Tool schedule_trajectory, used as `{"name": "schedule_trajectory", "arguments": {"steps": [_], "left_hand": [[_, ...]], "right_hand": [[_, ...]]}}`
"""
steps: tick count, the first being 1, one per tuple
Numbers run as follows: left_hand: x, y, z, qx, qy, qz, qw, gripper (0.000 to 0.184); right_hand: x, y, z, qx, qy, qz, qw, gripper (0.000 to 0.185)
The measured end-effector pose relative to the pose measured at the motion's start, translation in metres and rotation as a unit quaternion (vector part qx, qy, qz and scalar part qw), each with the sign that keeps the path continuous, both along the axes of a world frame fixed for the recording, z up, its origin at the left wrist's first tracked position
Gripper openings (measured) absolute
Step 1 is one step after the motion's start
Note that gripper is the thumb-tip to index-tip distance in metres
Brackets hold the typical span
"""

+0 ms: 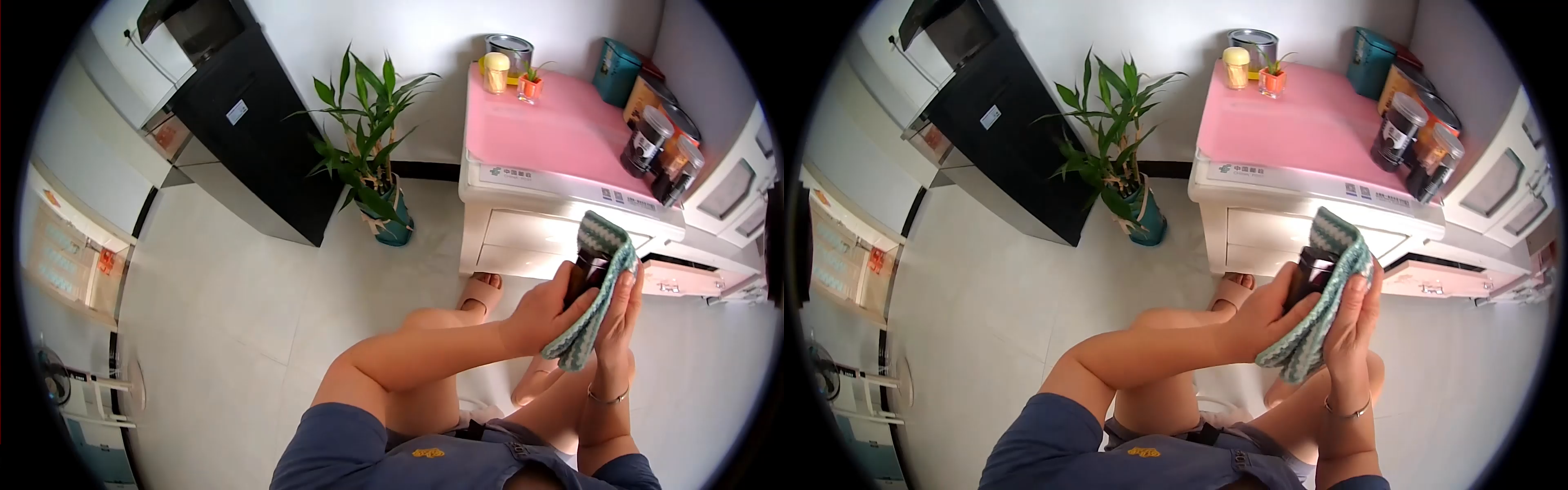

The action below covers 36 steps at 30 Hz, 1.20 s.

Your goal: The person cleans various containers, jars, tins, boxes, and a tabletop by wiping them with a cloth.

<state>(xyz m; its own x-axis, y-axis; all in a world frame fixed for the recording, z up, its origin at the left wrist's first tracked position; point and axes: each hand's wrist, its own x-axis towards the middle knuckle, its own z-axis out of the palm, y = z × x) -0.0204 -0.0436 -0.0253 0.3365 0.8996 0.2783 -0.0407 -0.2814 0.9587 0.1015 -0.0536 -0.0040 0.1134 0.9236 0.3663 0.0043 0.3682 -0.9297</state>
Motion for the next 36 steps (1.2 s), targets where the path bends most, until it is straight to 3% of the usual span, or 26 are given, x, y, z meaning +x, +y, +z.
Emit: {"name": "schedule_trajectory", "arguments": {"steps": [5, 11, 15, 19, 25, 29, 31, 33, 35, 36], "left_hand": [[-0.01, -0.01, -0.003, -0.016, -0.115, 0.043, 0.992, 0.033], [-0.03, -0.015, -0.012, 0.059, -0.073, 0.127, 0.987, 0.03], [-0.035, -0.022, -0.012, 0.131, -0.14, 0.173, 0.966, 0.028], [-0.031, -0.034, -0.011, 0.128, -0.188, 0.142, 0.963, 0.035], [-0.023, -0.056, -0.009, 0.074, -0.225, 0.021, 0.971, 0.06], [-0.02, -0.057, -0.007, 0.131, -0.224, -0.012, 0.966, 0.071], [-0.019, -0.055, -0.005, 0.183, -0.113, 0.02, 0.976, 0.07], [-0.01, -0.057, -0.001, 0.147, -0.158, 0.021, 0.976, 0.068], [-0.006, -0.055, -0.004, 0.207, -0.07, 0.079, 0.973, 0.064], [-0.007, -0.052, 0.001, 0.294, -0.023, 0.117, 0.948, 0.06]], "right_hand": [[-0.014, -0.012, 0.004, -0.001, -0.031, 0.07, 0.997, 0.033], [-0.042, -0.022, -0.015, -0.074, 0.061, 0.036, 0.995, 0.04], [-0.049, -0.032, -0.024, -0.064, 0.033, 0.077, 0.994, 0.045], [-0.042, -0.04, -0.024, -0.07, -0.004, 0.087, 0.994, 0.046], [-0.033, -0.053, -0.015, -0.126, 0.106, 0.073, 0.984, 0.051], [-0.026, -0.059, -0.015, -0.154, 0.187, 0.111, 0.964, 0.047], [-0.022, -0.058, -0.022, -0.206, 0.46, 0.238, 0.83, 0.042], [-0.016, -0.056, -0.045, -0.197, 0.414, 0.228, 0.859, 0.036], [-0.009, -0.05, -0.068, -0.205, 0.407, 0.258, 0.852, 0.035], [-0.004, -0.044, -0.085, -0.214, 0.424, 0.268, 0.838, 0.035]]}}
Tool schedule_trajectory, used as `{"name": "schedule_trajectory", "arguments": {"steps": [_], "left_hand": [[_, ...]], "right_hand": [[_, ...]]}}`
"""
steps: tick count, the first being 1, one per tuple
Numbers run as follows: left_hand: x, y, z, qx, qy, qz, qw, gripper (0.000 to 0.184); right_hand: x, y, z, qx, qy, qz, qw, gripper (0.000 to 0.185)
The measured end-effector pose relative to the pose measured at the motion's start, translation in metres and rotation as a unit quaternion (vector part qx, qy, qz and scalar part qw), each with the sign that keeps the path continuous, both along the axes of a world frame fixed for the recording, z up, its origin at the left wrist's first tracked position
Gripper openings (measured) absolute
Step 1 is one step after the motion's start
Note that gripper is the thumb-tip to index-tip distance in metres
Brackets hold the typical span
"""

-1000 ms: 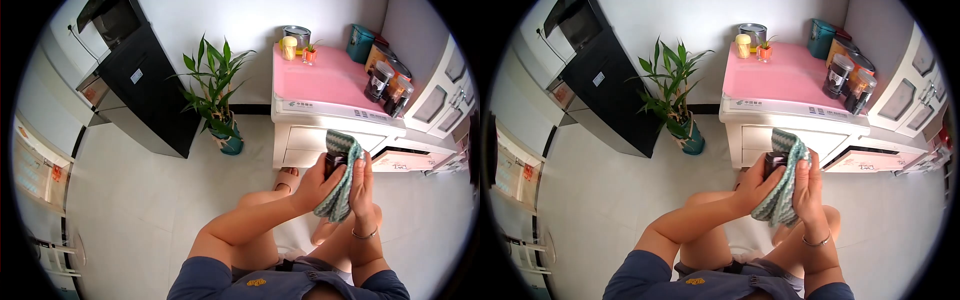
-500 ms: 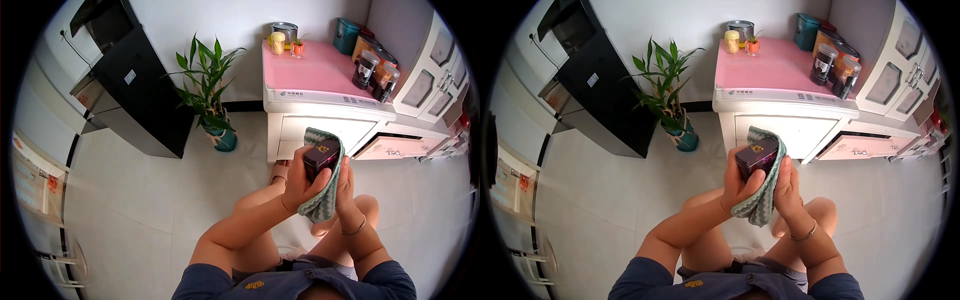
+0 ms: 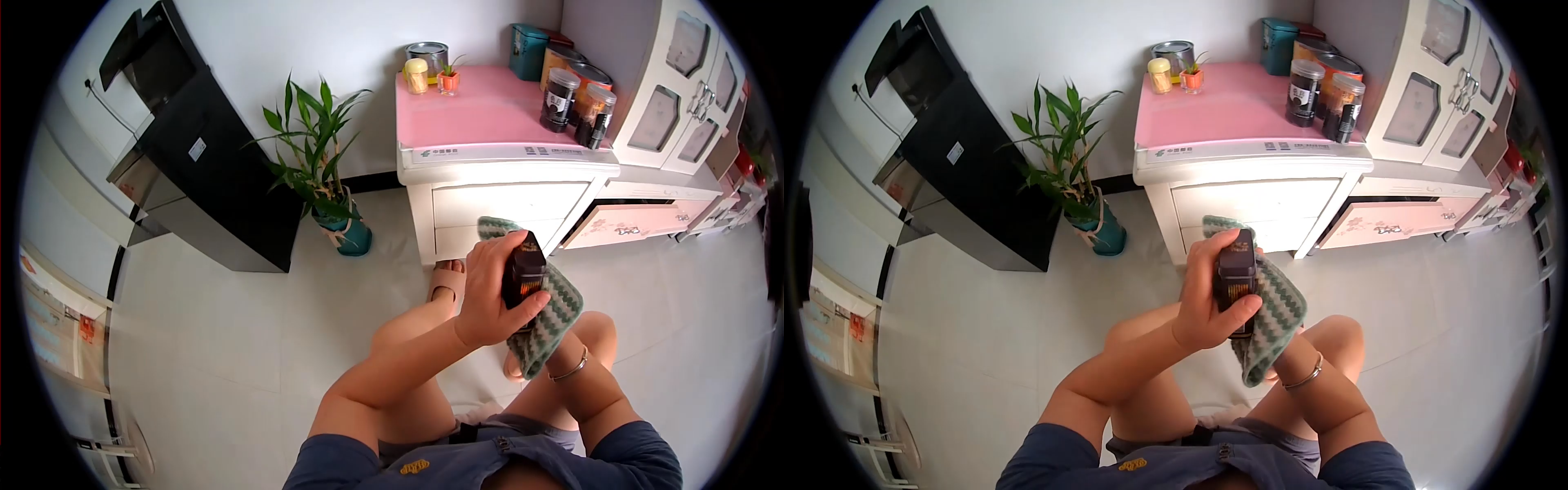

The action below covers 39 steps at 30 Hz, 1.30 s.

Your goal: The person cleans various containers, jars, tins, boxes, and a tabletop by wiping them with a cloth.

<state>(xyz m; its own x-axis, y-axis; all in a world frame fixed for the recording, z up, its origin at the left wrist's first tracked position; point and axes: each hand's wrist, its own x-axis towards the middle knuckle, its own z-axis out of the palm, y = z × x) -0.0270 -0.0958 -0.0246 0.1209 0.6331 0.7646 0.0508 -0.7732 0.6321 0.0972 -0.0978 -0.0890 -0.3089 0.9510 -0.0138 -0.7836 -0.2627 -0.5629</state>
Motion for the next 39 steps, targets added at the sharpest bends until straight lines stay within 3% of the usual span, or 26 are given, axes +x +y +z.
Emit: {"name": "schedule_trajectory", "arguments": {"steps": [2, 3, 7, 9, 13, 15, 19, 21, 23, 25, 28, 29, 31, 32, 33, 34, 35, 37, 39], "left_hand": [[-0.001, 0.0, 0.005, 0.043, 0.043, 0.033, 0.998, 0.059], [0.0, 0.0, 0.006, 0.086, 0.083, 0.071, 0.99, 0.059], [0.01, 0.004, -0.001, 0.125, 0.052, 0.093, 0.986, 0.061], [0.01, 0.001, 0.001, 0.139, 0.075, 0.018, 0.987, 0.063], [0.019, -0.018, 0.008, 0.172, 0.09, 0.011, 0.981, 0.061], [0.025, -0.028, 0.004, 0.147, 0.069, -0.036, 0.986, 0.05], [0.034, -0.035, -0.002, 0.173, 0.051, -0.069, 0.981, 0.054], [0.037, -0.039, -0.004, 0.168, 0.059, -0.066, 0.982, 0.056], [0.037, -0.04, -0.004, 0.205, 0.09, -0.07, 0.972, 0.055], [0.039, -0.042, -0.006, 0.232, 0.099, -0.065, 0.965, 0.054], [0.042, -0.045, -0.009, 0.278, 0.084, -0.039, 0.956, 0.049], [0.043, -0.046, -0.009, 0.279, 0.084, -0.041, 0.956, 0.049], [0.042, -0.049, -0.007, 0.29, 0.072, -0.052, 0.953, 0.043], [0.04, -0.053, -0.006, 0.265, 0.073, -0.066, 0.959, 0.038], [0.04, -0.054, -0.008, 0.264, 0.073, -0.07, 0.959, 0.038], [0.039, -0.053, -0.011, 0.262, 0.063, -0.063, 0.961, 0.037], [0.04, -0.052, -0.013, 0.26, 0.06, -0.061, 0.962, 0.036], [0.041, -0.051, -0.012, 0.243, 0.074, -0.053, 0.966, 0.034], [0.037, -0.051, -0.002, 0.195, 0.145, -0.017, 0.97, 0.035]], "right_hand": [[0.016, 0.015, -0.037, -0.136, 0.126, 0.005, 0.983, 0.033], [0.015, 0.015, -0.04, -0.145, 0.138, 0.005, 0.98, 0.034], [0.017, 0.002, -0.038, -0.137, 0.117, 0.015, 0.983, 0.035], [0.022, -0.006, -0.033, -0.133, 0.102, 0.015, 0.986, 0.036], [0.033, -0.026, -0.028, -0.134, 0.083, 0.008, 0.988, 0.038], [0.037, -0.034, -0.028, -0.133, 0.076, 0.003, 0.988, 0.04], [0.037, -0.051, -0.029, -0.119, 0.069, 0.006, 0.99, 0.042], [0.033, -0.055, -0.024, -0.075, 0.056, 0.01, 0.996, 0.044], [0.037, -0.053, 0.014, 0.088, -0.085, 0.036, 0.992, 0.044], [0.043, -0.058, -0.001, 0.201, -0.226, 0.001, 0.953, 0.036], [0.052, -0.061, -0.024, 0.249, -0.26, -0.029, 0.933, 0.028], [0.051, -0.056, -0.062, 0.103, -0.055, -0.033, 0.993, 0.027], [0.042, -0.054, -0.051, -0.047, 0.155, -0.038, 0.986, 0.027], [0.04, -0.052, -0.035, 0.121, 0.07, -0.046, 0.989, 0.028], [0.045, -0.057, -0.006, 0.183, -0.165, -0.05, 0.968, 0.029], [0.051, -0.063, 0.023, 0.245, -0.387, -0.051, 0.887, 0.03], [0.053, -0.06, 0.021, 0.368, -0.432, -0.098, 0.818, 0.028], [0.054, -0.064, 0.047, 0.352, -0.517, -0.093, 0.775, 0.032], [0.054, -0.063, 0.05, 0.228, -0.547, -0.145, 0.792, 0.032]]}}
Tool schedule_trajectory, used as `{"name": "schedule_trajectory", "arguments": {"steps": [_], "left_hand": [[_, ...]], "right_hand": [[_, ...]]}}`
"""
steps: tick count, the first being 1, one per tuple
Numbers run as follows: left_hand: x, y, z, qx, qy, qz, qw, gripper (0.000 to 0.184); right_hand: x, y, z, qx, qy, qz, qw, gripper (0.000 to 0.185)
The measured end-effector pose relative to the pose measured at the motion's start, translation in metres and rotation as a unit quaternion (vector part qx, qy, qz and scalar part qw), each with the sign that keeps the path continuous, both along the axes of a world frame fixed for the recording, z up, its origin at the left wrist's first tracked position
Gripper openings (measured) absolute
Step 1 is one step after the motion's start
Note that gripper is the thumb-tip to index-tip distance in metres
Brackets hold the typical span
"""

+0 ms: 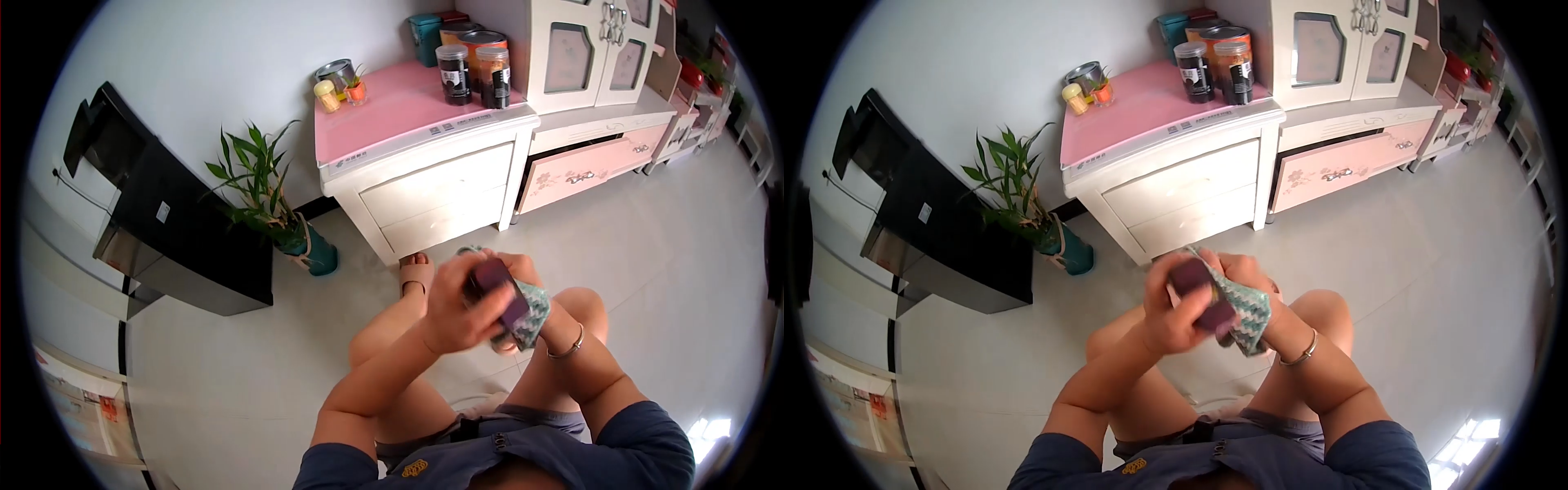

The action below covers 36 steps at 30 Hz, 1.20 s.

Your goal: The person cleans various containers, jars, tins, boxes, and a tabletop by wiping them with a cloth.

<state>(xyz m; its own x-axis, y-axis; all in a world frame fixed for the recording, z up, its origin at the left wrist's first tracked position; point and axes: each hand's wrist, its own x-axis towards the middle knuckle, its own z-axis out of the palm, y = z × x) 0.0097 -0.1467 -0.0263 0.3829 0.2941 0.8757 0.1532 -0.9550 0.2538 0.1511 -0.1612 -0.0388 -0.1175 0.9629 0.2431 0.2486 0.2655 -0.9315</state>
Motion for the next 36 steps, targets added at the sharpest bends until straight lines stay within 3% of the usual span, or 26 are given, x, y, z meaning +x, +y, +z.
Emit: {"name": "schedule_trajectory", "arguments": {"steps": [1, 2, 4, 5, 6, 10, 16, 18, 20, 22, 26, 32, 36], "left_hand": [[-0.002, 0.002, 0.014, -0.032, 0.047, 0.053, 0.997, 0.038], [-0.005, 0.009, 0.01, -0.011, 0.045, 0.086, 0.995, 0.067], [-0.005, 0.02, -0.002, -0.129, -0.05, 0.054, 0.989, 0.075], [-0.003, 0.017, -0.01, -0.269, -0.101, -0.001, 0.958, 0.083], [0.003, 0.012, -0.003, -0.281, -0.144, -0.04, 0.948, 0.085], [0.001, 0.011, 0.012, -0.251, -0.006, 0.09, 0.964, 0.095], [-0.023, 0.006, 0.043, -0.115, 0.141, 0.114, 0.977, 0.095], [-0.027, 0.007, 0.041, -0.075, 0.17, 0.11, 0.977, 0.095], [-0.032, 0.009, 0.034, -0.015, 0.217, 0.109, 0.97, 0.093], [-0.033, 0.011, 0.032, -0.022, 0.222, 0.108, 0.969, 0.093], [-0.032, 0.024, 0.032, -0.082, 0.218, 0.08, 0.969, 0.088], [-0.03, 0.051, 0.02, -0.261, 0.111, 0.077, 0.956, 0.095], [-0.031, 0.066, 0.016, -0.238, 0.126, 0.108, 0.957, 0.085]], "right_hand": [[0.0, 0.0, 0.003, -0.039, 0.015, -0.054, 0.998, 0.045], [-0.002, 0.001, 0.01, -0.066, 0.047, -0.112, 0.99, 0.052], [-0.002, 0.0, 0.027, -0.038, 0.169, -0.11, 0.979, 0.056], [-0.002, -0.002, 0.034, -0.048, 0.164, -0.105, 0.98, 0.055], [-0.002, -0.004, 0.04, -0.057, 0.159, -0.1, 0.981, 0.054], [-0.016, -0.014, 0.048, -0.045, 0.244, 0.006, 0.969, 0.051], [-0.025, -0.007, 0.042, -0.014, 0.289, 0.043, 0.956, 0.048], [-0.024, -0.004, 0.041, -0.027, 0.205, 0.037, 0.978, 0.046], [-0.025, 0.003, 0.033, -0.029, 0.206, 0.025, 0.978, 0.044], [-0.021, 0.011, 0.026, -0.075, 0.181, 0.037, 0.98, 0.043], [-0.023, 0.023, 0.029, -0.13, 0.253, 0.012, 0.959, 0.042], [-0.03, 0.036, 0.036, -0.222, 0.341, 0.033, 0.913, 0.045], [-0.037, 0.048, 0.034, -0.226, 0.342, 0.009, 0.912, 0.045]]}}
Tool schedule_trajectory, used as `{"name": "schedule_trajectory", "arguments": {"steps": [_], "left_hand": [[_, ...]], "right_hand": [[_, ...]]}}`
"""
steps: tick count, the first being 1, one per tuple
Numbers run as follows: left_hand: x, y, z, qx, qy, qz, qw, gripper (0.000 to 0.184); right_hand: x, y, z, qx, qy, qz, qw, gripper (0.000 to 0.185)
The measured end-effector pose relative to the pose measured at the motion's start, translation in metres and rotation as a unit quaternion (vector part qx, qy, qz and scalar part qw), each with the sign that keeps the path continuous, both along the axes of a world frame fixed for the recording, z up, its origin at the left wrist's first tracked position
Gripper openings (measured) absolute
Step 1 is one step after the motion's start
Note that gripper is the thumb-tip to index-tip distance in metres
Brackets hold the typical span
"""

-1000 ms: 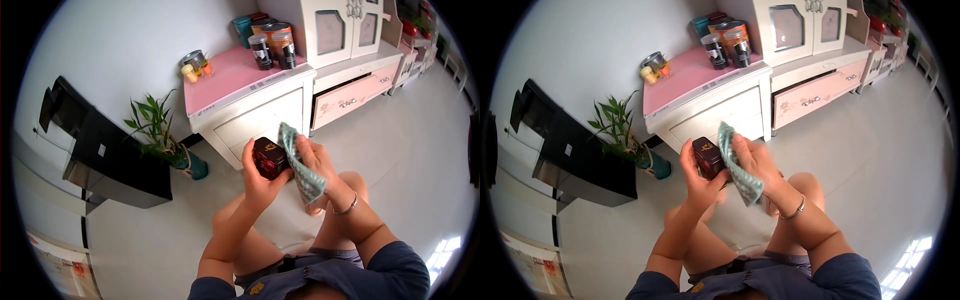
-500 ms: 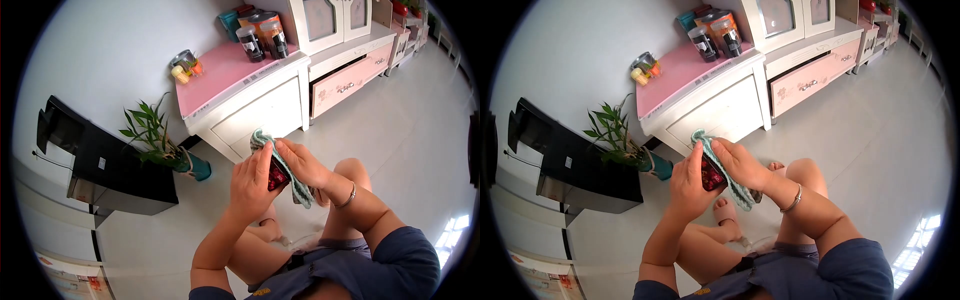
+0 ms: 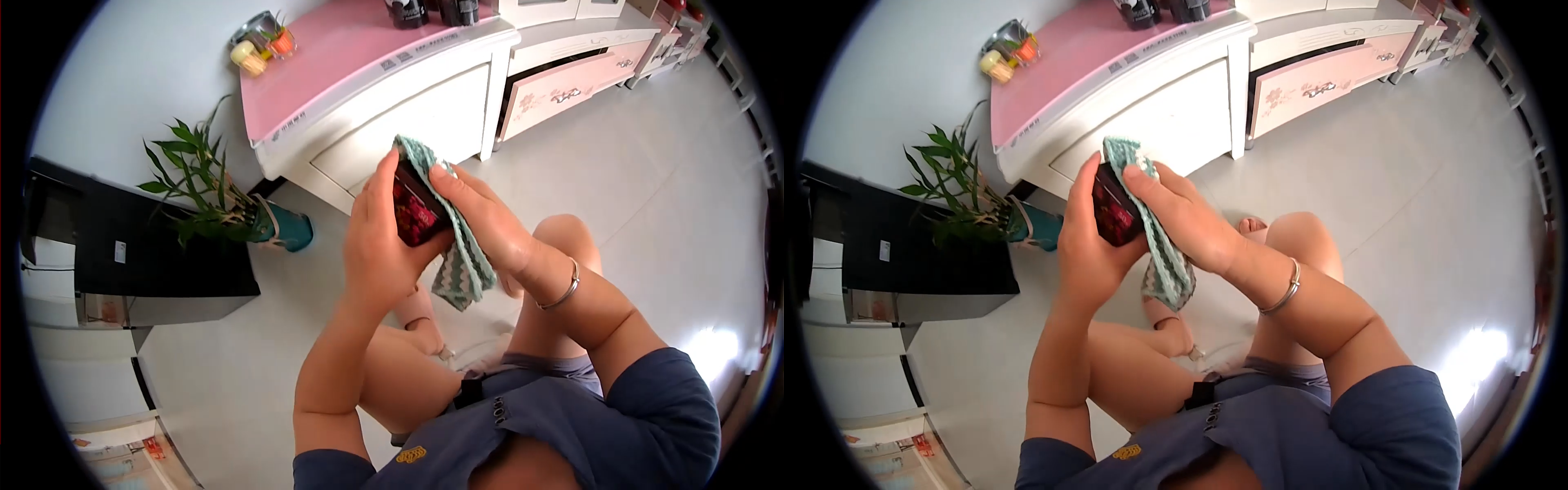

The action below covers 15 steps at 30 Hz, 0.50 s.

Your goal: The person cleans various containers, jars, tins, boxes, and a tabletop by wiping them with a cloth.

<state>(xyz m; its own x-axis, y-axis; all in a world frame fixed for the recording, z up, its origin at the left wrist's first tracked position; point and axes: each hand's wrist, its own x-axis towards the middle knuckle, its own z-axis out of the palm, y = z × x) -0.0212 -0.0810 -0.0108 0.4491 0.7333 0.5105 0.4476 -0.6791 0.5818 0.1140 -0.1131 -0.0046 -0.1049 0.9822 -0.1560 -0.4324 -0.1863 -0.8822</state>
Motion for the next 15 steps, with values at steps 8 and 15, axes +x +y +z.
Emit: {"name": "schedule_trajectory", "arguments": {"steps": [8, 15], "left_hand": [[0.006, 0.005, -0.004, -0.022, 0.012, 0.017, 1.0, 0.08], [0.012, 0.001, -0.003, 0.023, 0.041, 0.003, 0.999, 0.077]], "right_hand": [[-0.001, 0.009, -0.016, 0.033, -0.045, -0.053, 0.997, 0.057], [0.005, 0.005, -0.012, 0.077, -0.097, -0.116, 0.985, 0.05]]}}
